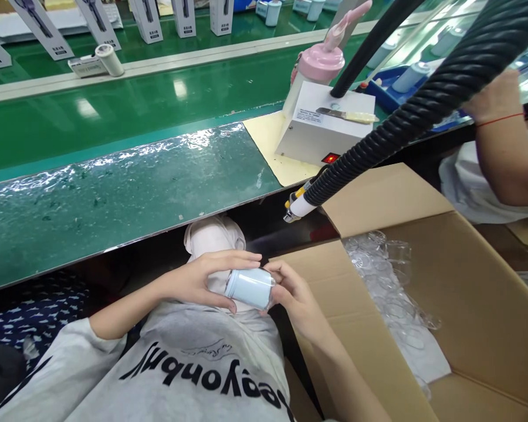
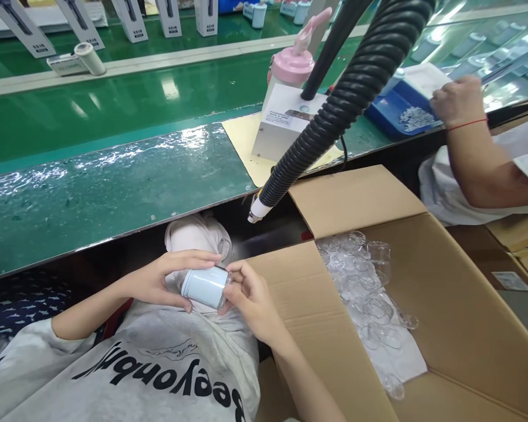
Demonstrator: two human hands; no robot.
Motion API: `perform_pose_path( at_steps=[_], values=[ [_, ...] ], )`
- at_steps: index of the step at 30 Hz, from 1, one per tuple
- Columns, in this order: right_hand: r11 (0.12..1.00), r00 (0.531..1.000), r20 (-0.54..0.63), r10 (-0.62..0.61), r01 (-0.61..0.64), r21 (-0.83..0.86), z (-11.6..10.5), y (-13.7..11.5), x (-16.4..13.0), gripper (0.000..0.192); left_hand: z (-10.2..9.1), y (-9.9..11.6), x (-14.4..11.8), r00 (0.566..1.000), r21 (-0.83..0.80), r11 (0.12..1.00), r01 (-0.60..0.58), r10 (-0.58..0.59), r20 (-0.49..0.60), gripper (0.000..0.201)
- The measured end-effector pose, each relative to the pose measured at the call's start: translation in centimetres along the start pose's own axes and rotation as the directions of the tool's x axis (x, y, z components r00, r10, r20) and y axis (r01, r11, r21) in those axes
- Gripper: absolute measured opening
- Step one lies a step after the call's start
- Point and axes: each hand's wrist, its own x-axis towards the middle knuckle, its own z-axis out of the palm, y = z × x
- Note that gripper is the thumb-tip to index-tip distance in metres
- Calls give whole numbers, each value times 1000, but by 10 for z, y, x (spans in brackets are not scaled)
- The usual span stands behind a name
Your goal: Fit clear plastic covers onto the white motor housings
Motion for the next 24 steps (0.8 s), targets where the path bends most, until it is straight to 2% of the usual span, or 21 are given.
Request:
perform_pose_path(
  at_steps=[4, 9, 15, 18, 21, 23, 24],
  values=[
    [984, 988, 42, 149, -152, 88, 1, 6, 4, 59, 0, 0, -1, 1000, -9, 1000, -6, 6, 4, 87],
    [947, 963, 100, 251, -266, 179, 4, 9, 7, 65, 1, -2, -2, 1000, -18, 1000, -11, 11, 1, 86],
    [888, 911, 172, 375, -406, 215, 9, 4, 7, 73, 3, -3, -4, 1000, -3, 1000, 0, 0, -7, 81],
    [870, 878, 230, 420, -462, 171, 7, 6, 8, 78, 5, 2, -4, 998, 0, 999, 52, -52, -29, 71],
    [894, 884, 224, 411, -439, 88, 4, 10, 6, 79, 7, 10, -4, 976, -40, 977, 207, -209, -61, 65],
    [941, 934, 119, 336, -338, -4, 3, 12, 2, 66, 7, 15, -4, 947, -86, 948, 305, -312, -81, 65],
    [966, 967, 41, 252, -249, -70, 2, 13, -1, 53, 7, 17, -4, 934, -111, 935, 337, -346, -86, 64]
  ],
)
